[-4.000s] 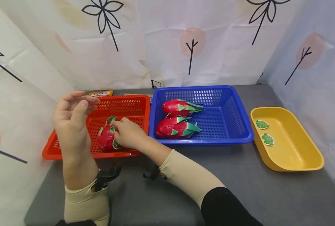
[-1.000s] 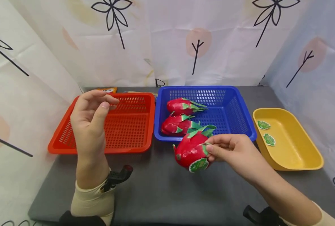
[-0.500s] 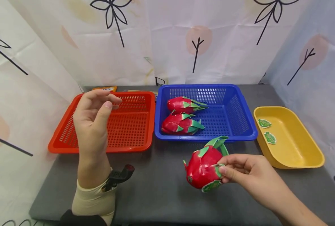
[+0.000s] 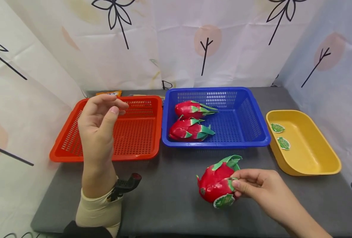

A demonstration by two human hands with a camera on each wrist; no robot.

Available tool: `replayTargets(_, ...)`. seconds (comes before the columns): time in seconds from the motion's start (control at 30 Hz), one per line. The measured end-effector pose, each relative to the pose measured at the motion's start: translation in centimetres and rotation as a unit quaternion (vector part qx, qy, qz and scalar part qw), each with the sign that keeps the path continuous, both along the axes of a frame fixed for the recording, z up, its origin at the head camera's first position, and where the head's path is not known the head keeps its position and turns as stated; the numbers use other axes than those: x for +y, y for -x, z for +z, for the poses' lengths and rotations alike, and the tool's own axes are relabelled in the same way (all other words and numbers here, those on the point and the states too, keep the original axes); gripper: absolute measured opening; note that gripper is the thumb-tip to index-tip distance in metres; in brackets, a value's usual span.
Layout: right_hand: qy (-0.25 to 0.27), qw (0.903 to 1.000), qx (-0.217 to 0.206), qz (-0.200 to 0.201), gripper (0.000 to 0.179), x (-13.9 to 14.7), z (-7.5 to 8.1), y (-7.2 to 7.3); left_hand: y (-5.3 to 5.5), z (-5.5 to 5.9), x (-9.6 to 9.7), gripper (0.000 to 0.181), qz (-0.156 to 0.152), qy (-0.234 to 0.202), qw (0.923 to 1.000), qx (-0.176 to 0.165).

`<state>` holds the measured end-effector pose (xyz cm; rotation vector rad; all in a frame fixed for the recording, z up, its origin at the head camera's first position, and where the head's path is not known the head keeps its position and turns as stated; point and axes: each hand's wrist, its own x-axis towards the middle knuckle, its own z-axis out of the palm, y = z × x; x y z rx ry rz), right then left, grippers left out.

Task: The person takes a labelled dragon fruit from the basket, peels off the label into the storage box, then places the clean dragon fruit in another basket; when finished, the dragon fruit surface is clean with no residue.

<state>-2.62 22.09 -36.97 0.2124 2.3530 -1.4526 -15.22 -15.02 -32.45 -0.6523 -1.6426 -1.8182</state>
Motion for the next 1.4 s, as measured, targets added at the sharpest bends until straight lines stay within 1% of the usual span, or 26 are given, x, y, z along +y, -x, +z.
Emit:
replayTargets(0.1, 0.011, 0.9999, -0.001, 0.012, 0.037, -0.3, -0.8, 1.5, 0.2, -0.1, 0.2, 0.022, -0.002, 0.007, 1.0, -0.003)
replayTargets(0.23, 0.028, 0.998, 0.013, 0.056, 0.035, -1.2, -2.0, 3.5, 0.4, -0.3, 0.6, 0.022, -0.009, 0.02, 0.9998, -0.002)
replayTargets(0.33, 0.042, 0.9952, 0.018, 0.086, 0.033, -1.9, -2.7, 4.7, 0.5, -0.6, 1.2, 0.023, -0.016, 0.044, 0.9989, 0.0)
replayTargets(0.43, 0.056, 0.9932, 0.023, 0.099, 0.031, -2.4, -3.3, 5.5, 0.6, -1.0, 1.9, 0.025, -0.023, 0.079, 0.9966, 0.0)
replayTargets(0.53, 0.068, 0.9932, 0.025, 0.091, 0.032, -3.0, -3.8, 6.0, 0.7, -1.5, 2.6, 0.025, -0.041, 0.129, 0.9908, 0.01)
replayTargets(0.6, 0.075, 0.9936, 0.026, 0.08, 0.033, -3.3, -4.2, 6.2, 0.7, -1.9, 2.9, 0.023, -0.067, 0.163, 0.9841, 0.026)
replayTargets(0.67, 0.08, 0.9936, 0.034, 0.072, 0.032, -3.7, -4.5, 6.3, 0.7, -2.3, 3.1, 0.023, -0.103, 0.189, 0.9754, 0.046)
replayTargets(0.73, 0.082, 0.9935, 0.044, 0.066, 0.032, -3.9, -4.6, 6.5, 0.6, -2.8, 3.3, 0.023, -0.139, 0.215, 0.9647, 0.06)
replayTargets(0.77, 0.081, 0.9934, 0.05, 0.064, 0.032, -4.0, -4.6, 6.6, 0.6, -3.1, 3.4, 0.023, -0.16, 0.229, 0.9582, 0.061)
replayTargets(0.83, 0.08, 0.9933, 0.059, 0.06, 0.033, -4.1, -4.6, 6.7, 0.6, -3.7, 3.7, 0.025, -0.199, 0.266, 0.9415, 0.059)
replayTargets(0.87, 0.079, 0.9932, 0.062, 0.058, 0.033, -4.1, -4.5, 6.8, 0.5, -4.1, 4.0, 0.027, -0.216, 0.289, 0.9309, 0.056)
replayTargets(0.9, 0.079, 0.9932, 0.064, 0.055, 0.033, -4.1, -4.4, 6.8, 0.5, -4.6, 4.3, 0.029, -0.23, 0.318, 0.9183, 0.053)
replayTargets(0.97, 0.081, 0.993, 0.066, 0.054, 0.033, -4.1, -4.3, 7.0, 0.3, -5.6, 4.9, 0.032, -0.259, 0.372, 0.89, 0.048)
replayTargets(1.03, 0.083, 0.9924, 0.068, 0.059, 0.032, -4.0, -4.2, 7.1, 0.1, -6.6, 5.5, 0.036, -0.274, 0.424, 0.8621, 0.044)
replayTargets(1.07, 0.083, 0.9921, 0.07, 0.063, 0.032, -4.0, -4.2, 7.2, -0.1, -7.1, 5.7, 0.038, -0.277, 0.445, 0.8504, 0.044)
replayTargets(1.1, 0.082, 0.9918, 0.071, 0.067, 0.032, -3.9, -4.2, 7.3, -0.3, -7.5, 5.9, 0.04, -0.277, 0.463, 0.8406, 0.043)
replayTargets(1.13, 0.082, 0.9913, 0.073, 0.073, 0.031, -3.9, -4.2, 7.5, -0.4, -8.0, 6.1, 0.042, -0.277, 0.477, 0.8334, 0.042)
replayTargets(1.17, 0.08, 0.9908, 0.076, 0.079, 0.031, -3.9, -4.2, 7.6, -0.5, -8.4, 6.2, 0.045, -0.275, 0.488, 0.8279, 0.039)
replayTargets(1.23, 0.081, 0.9893, 0.079, 0.091, 0.031, -4.0, -4.2, 7.8, -0.8, -9.2, 6.4, 0.051, -0.264, 0.508, 0.8189, 0.037)
replayTargets(1.33, 0.093, 0.9861, 0.085, 0.108, 0.031, -4.1, -4.4, 8.1, -1.3, -10.4, 6.4, 0.061, -0.238, 0.538, 0.808, 0.029)
replayTargets(1.4, 0.11, 0.9832, 0.089, 0.115, 0.032, -4.2, -4.6, 8.2, -1.6, -11.2, 6.4, 0.067, -0.216, 0.555, 0.8031, 0.02)
